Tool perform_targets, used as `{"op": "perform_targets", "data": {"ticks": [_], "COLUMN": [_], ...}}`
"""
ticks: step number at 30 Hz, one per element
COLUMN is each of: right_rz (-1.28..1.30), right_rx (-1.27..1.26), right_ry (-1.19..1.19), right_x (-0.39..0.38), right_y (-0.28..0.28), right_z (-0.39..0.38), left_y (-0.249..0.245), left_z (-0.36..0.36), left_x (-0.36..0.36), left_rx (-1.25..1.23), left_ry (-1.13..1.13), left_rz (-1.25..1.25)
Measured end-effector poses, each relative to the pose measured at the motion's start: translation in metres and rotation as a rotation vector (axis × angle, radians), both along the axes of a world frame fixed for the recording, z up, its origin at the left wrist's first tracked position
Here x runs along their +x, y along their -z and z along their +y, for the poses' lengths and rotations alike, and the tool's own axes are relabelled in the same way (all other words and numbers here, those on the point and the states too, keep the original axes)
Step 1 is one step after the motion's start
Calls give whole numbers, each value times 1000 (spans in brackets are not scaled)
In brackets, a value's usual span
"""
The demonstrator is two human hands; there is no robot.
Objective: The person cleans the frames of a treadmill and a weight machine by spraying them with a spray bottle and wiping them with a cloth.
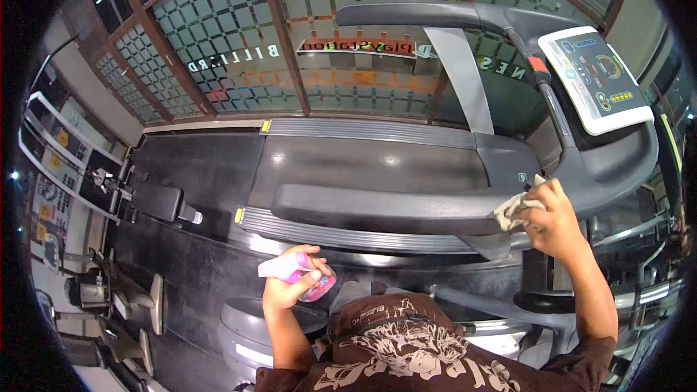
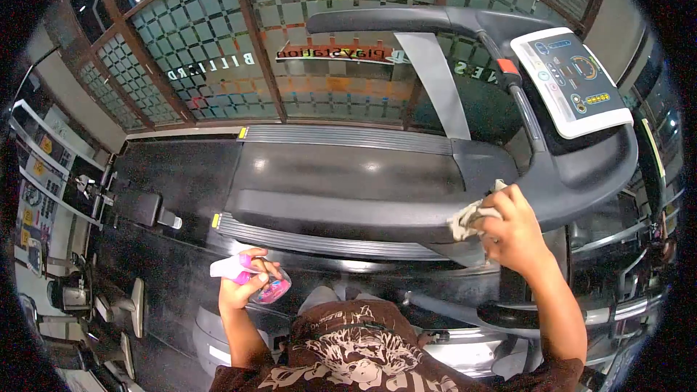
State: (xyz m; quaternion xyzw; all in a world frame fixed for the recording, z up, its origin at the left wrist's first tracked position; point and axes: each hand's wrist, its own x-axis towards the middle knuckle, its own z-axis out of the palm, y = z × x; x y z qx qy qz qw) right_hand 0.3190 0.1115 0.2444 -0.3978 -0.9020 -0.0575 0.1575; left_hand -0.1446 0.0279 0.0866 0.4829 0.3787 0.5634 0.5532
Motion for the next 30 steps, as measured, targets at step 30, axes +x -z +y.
{"op": "perform_targets", "data": {"ticks": [30], "right_rz": [47], "right_rx": [-265], "right_ry": [-78], "right_x": [-479], "right_y": [84], "right_z": [93], "left_y": [25], "left_z": [-1], "left_x": [-347], "left_rx": [-124], "left_ry": [-198], "left_rz": [65]}}
